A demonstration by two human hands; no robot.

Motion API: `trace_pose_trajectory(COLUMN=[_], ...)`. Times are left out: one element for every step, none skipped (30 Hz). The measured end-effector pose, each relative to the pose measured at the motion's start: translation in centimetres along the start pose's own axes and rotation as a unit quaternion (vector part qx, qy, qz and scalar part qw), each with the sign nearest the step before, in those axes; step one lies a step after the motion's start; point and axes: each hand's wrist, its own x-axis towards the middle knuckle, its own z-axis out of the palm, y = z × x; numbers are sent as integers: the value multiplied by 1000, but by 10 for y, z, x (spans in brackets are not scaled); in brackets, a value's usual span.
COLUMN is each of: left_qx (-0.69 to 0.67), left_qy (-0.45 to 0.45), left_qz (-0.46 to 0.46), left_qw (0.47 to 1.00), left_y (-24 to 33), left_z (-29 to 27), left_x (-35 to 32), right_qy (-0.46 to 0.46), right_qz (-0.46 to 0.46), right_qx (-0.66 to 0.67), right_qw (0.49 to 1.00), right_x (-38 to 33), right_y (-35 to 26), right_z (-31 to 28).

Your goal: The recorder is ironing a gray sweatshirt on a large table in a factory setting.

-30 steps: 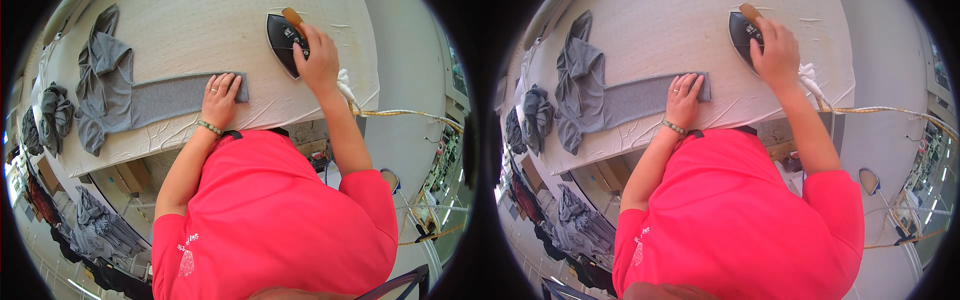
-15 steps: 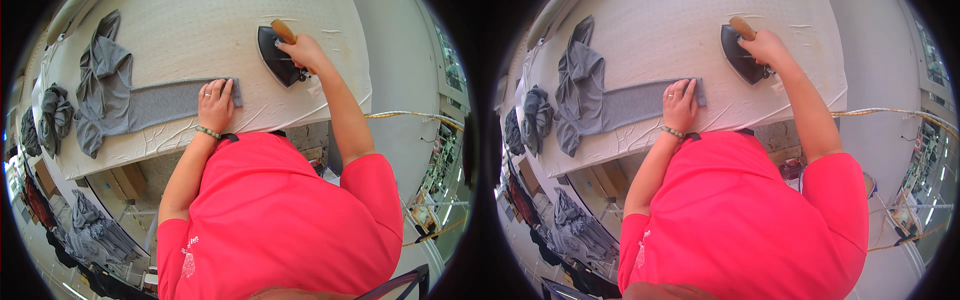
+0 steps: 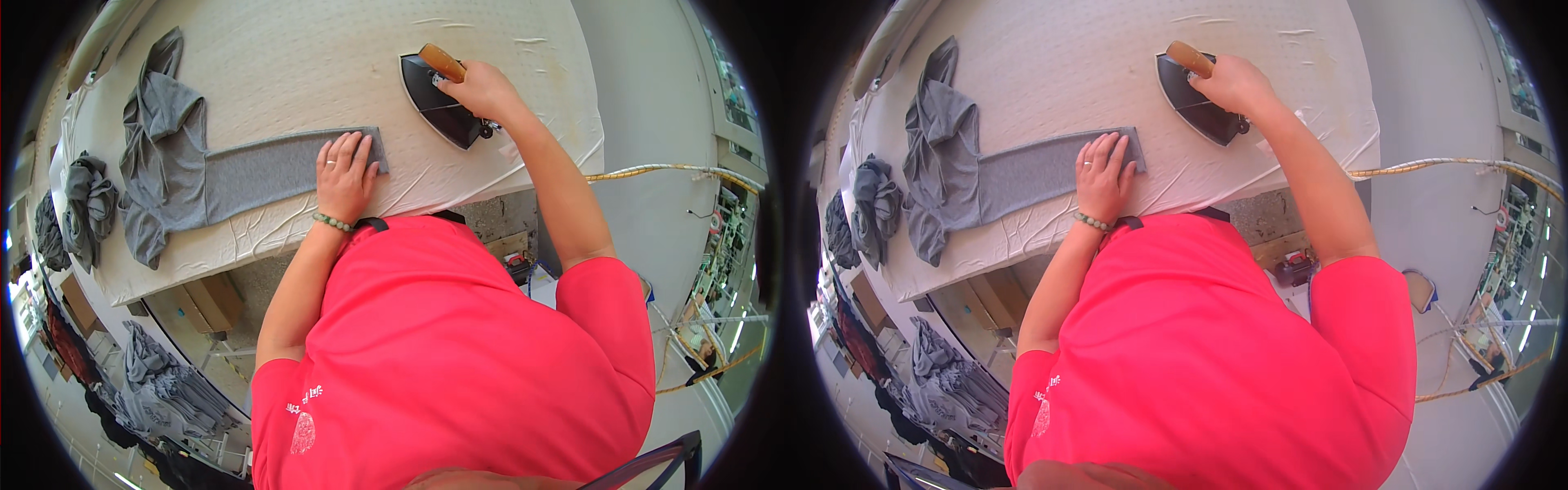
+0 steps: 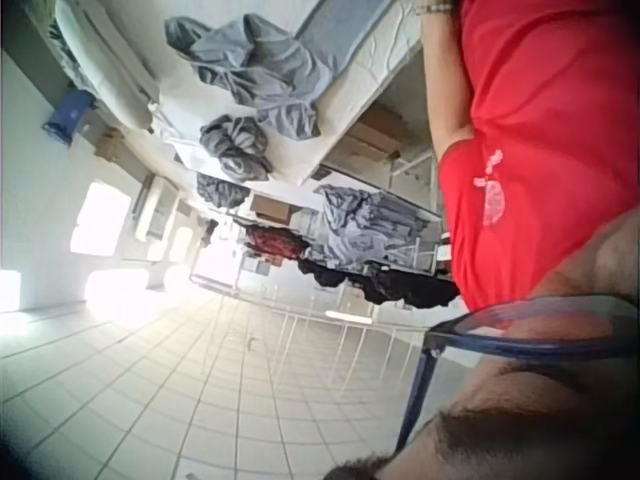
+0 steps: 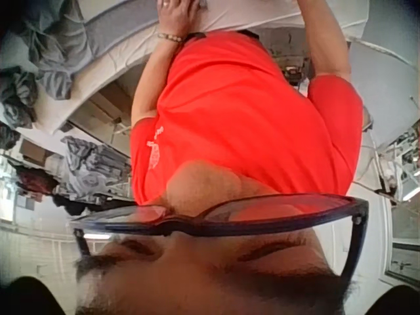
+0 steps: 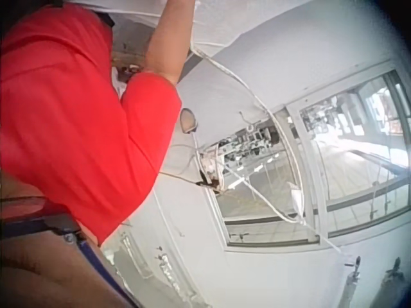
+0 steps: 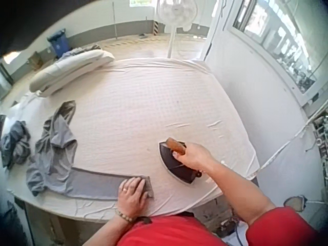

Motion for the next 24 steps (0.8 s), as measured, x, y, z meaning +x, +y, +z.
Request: trace_pose_trajectory(left_qx=[10, 20, 31, 36, 33, 31, 34, 37, 39, 41, 45, 44, 41, 39, 42, 33, 24, 28, 33, 33, 32, 44, 57, 67], left_qy=[7, 14, 21, 23, 42, 62, 61, 61, 62, 61, 65, 65, 65, 67, 72, 62, 53, 54, 55, 47, 39, 50, 51, 50], left_qz=[-19, -39, -60, -68, -97, -125, -131, -150, -168, -185, -192, -188, -183, -183, -195, -178, -162, -133, -105, -102, -96, -116, -122, -124], left_qw=[1000, 999, 998, 997, 994, 990, 989, 986, 983, 980, 978, 979, 980, 980, 977, 981, 985, 989, 992, 993, 994, 991, 990, 989], left_y=[-4, -10, -17, -28, -41, -50, -55, -61, -66, -70, -70, -69, -68, -66, -64, -59, -54, -50, -47, -45, -49, -60, -69, -77], left_z=[-7, -14, -21, -30, -40, -48, -54, -60, -65, -68, -69, -68, -64, -60, -57, -53, -48, -43, -38, -30, -26, -29, -32, -35], left_x=[-4, -10, -15, -23, -34, -43, -53, -58, -61, -62, -63, -62, -60, -59, -55, -49, -42, -35, -27, -23, -19, -21, -22, -24], right_qy=[-5, -8, 33, 71, 108, 104, 45, -11, -11, -56, -103, -106, -116, -127, -139, -147, -108, -69, -51, -33, -22, -11, -15, -20], right_qz=[-24, -30, -78, -127, -169, -173, -191, -210, -214, -232, -253, -259, -255, -254, -253, -263, -251, -244, -228, -218, -216, -214, -230, -239], right_qx=[-1, -4, -45, -84, -121, -122, -150, -177, -178, -197, -217, -220, -228, -238, -250, -258, -255, -252, -255, -255, -256, -256, -261, -262], right_qw=[1000, 1000, 995, 986, 972, 972, 969, 961, 960, 951, 937, 935, 933, 929, 924, 918, 928, 934, 938, 941, 942, 943, 937, 935], right_x=[3, 2, -6, -20, -36, -49, -60, -66, -69, -72, -73, -74, -74, -72, -70, -68, -65, -59, -56, -54, -52, -48, -44, -41], right_y=[-3, -7, -10, -15, -20, -32, -50, -68, -79, -89, -96, -99, -101, -103, -106, -102, -92, -83, -76, -69, -58, -53, -58, -63], right_z=[-1, 3, 12, 22, 31, 37, 45, 50, 59, 67, 74, 75, 76, 77, 78, 78, 76, 72, 66, 61, 57, 55, 55, 54])
